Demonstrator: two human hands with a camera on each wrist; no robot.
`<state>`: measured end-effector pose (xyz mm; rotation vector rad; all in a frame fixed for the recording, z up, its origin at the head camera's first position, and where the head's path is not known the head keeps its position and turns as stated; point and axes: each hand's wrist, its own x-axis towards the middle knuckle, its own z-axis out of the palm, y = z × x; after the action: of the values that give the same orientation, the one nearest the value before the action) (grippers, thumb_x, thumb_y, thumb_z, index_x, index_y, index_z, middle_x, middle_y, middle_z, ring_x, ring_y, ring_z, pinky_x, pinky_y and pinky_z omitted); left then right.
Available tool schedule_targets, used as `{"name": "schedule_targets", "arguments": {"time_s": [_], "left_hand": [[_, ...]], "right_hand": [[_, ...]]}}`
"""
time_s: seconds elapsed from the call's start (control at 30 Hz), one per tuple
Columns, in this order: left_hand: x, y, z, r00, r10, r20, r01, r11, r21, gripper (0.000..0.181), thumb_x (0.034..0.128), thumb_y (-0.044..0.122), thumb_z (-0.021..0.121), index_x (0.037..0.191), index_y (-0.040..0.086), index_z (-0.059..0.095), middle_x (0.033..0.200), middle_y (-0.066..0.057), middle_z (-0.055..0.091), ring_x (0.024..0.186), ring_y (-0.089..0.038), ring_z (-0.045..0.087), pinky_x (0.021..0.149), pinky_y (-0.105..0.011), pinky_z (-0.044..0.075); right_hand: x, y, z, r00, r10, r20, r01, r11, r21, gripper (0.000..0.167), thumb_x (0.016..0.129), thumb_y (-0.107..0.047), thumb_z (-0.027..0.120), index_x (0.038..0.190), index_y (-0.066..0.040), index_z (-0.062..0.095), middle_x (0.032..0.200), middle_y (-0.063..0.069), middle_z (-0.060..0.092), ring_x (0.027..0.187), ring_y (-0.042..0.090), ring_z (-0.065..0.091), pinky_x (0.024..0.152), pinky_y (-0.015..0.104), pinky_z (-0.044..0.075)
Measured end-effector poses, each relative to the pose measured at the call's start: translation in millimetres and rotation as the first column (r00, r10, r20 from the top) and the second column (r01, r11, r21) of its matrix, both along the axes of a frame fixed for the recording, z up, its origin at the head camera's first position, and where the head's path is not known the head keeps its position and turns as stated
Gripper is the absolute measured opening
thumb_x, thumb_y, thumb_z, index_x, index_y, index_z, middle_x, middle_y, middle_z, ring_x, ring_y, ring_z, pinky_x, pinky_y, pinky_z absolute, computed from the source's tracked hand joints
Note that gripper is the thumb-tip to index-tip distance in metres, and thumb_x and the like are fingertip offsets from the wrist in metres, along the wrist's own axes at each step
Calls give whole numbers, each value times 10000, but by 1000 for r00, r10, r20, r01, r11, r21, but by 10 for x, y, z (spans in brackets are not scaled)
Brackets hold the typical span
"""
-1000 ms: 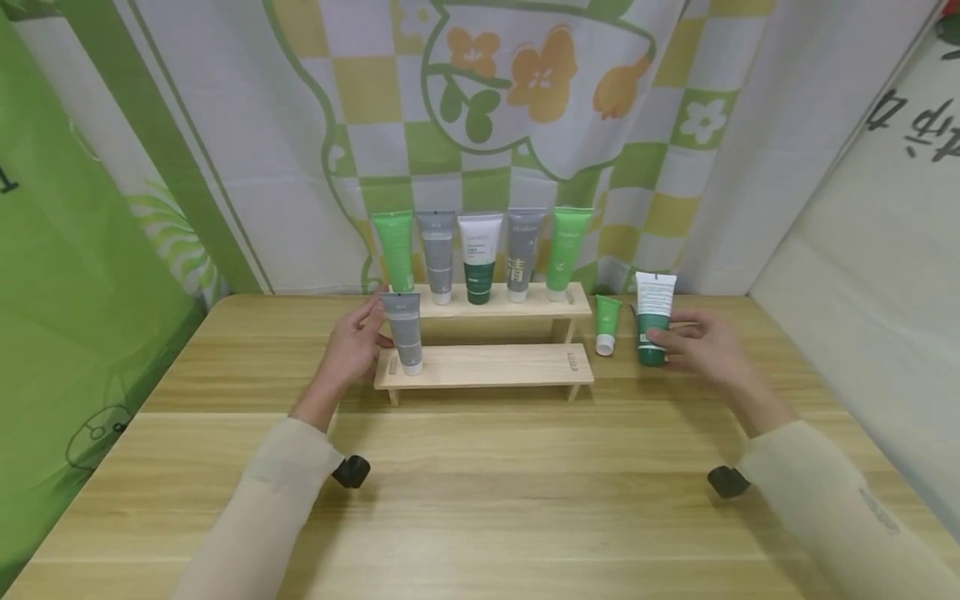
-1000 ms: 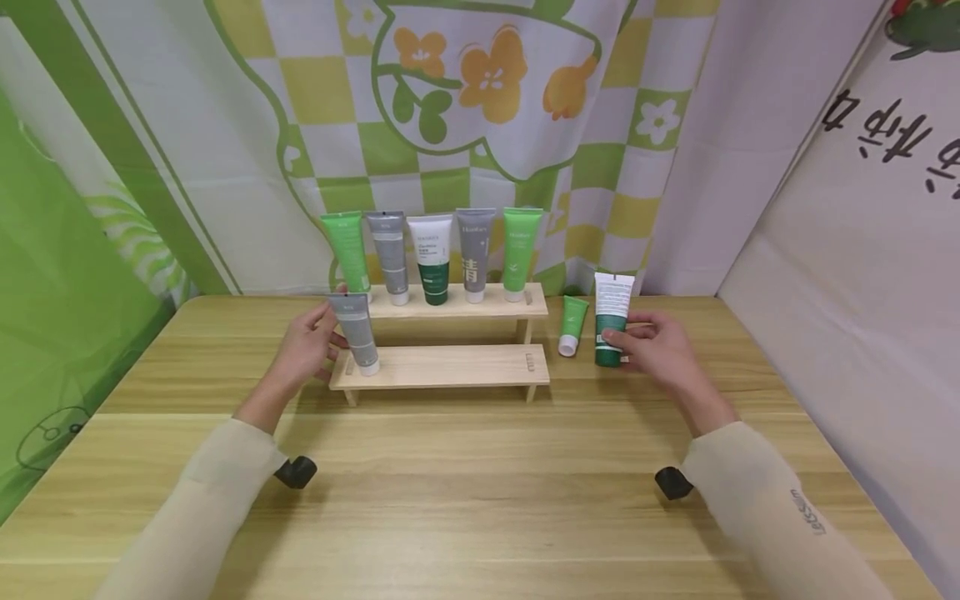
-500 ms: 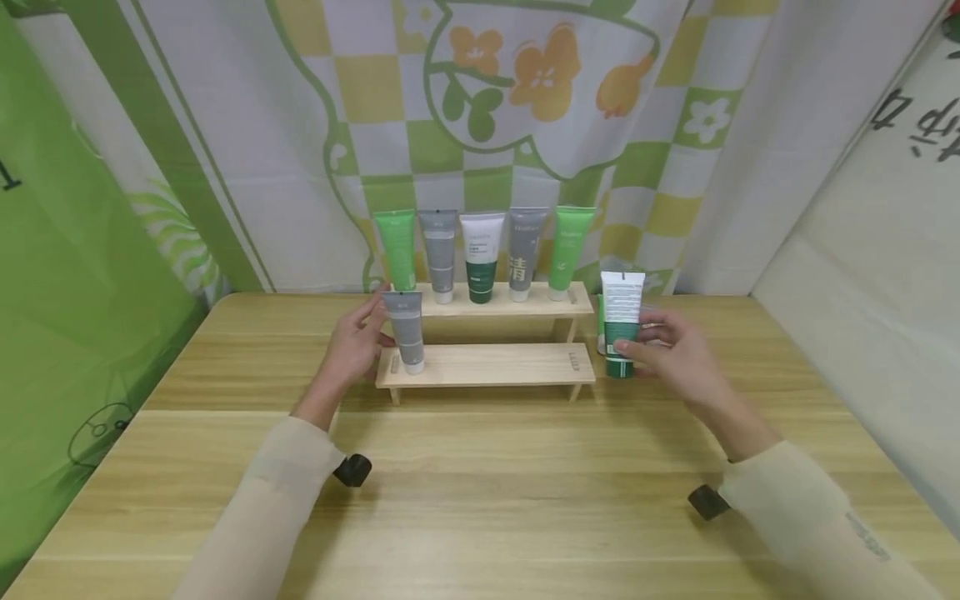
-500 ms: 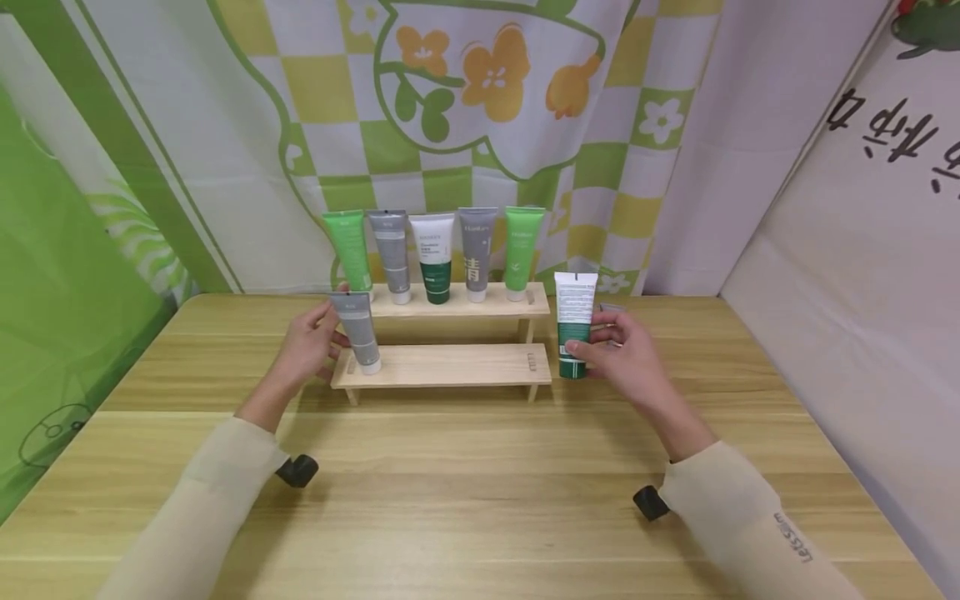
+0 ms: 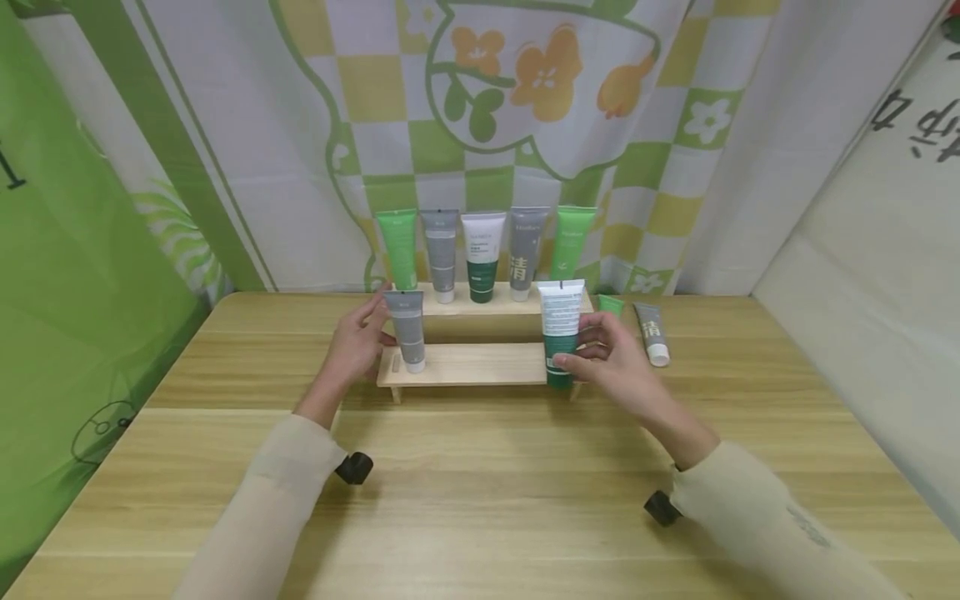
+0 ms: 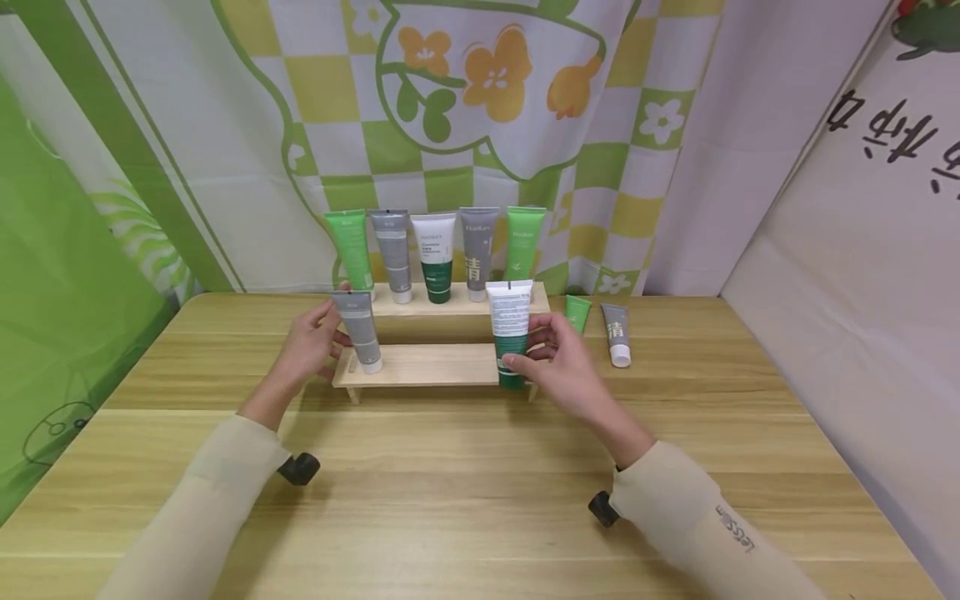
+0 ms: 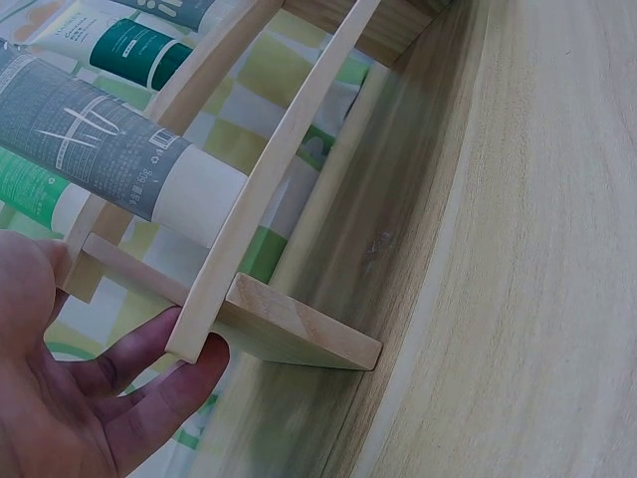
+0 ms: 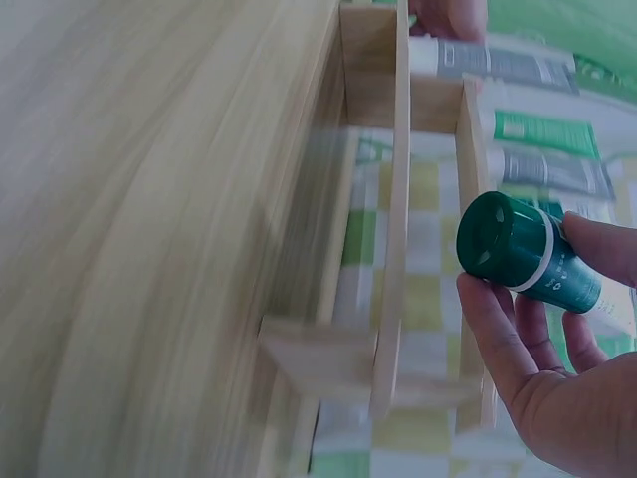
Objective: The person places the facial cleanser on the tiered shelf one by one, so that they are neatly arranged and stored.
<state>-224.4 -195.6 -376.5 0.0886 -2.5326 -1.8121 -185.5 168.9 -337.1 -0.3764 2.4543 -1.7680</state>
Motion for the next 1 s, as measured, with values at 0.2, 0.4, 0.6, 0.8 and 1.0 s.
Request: {"name": "schedule_targets", "arguments": {"time_s": [0.2,0.4,0.6,0.8,1.0], "left_hand": [[-10,15,0,1000,-6,-9,6,1000,-1,473,1085,437,397,1553,396,353,1312,-231,601,904,-290,630,548,-460,593],[-2,10,-5,1000,0,-23,0,1000,-21,473,1088,436,386,1557,381,353,1338,-212,596,916,-303,641,486,-391,564],[1,12,2,1000,6,-5,-6,1000,-10,475,1081,459,393,1551,403,355,1269,-239,618,931,-309,639,511,-448,582],[4,18,10,1000,6,-3,-6,1000,-14,478,1080,463,391,1552,406,348,1347,-221,582,983,-338,643,533,-450,588],[4,8,2,1000,11,-8,-11,1000,-14,478,1080,463,392,1552,409,343,1330,-231,593,957,-326,648,505,-414,574]], "right_hand": [[-43,-281,-34,1000,19,-6,-19,999,-28,510,869,-8,774,1267,26,457,1171,218,597,997,318,632,773,304,591],[-76,-549,-92,998,47,-50,-49,998,-37,499,851,-2,788,1235,3,470,1159,188,619,1014,312,641,858,345,561],[-83,-772,-137,993,46,-109,-49,999,-21,483,842,-15,804,1198,-33,478,1145,147,630,1011,291,649,894,400,550],[-116,-951,-196,988,29,-150,-33,999,-29,456,852,-23,802,1177,-58,483,1120,115,614,996,255,640,925,403,530],[-151,-1092,-246,986,31,-166,-41,997,-61,452,854,6,790,1182,-39,483,1124,133,603,998,277,640,914,395,535]]}}
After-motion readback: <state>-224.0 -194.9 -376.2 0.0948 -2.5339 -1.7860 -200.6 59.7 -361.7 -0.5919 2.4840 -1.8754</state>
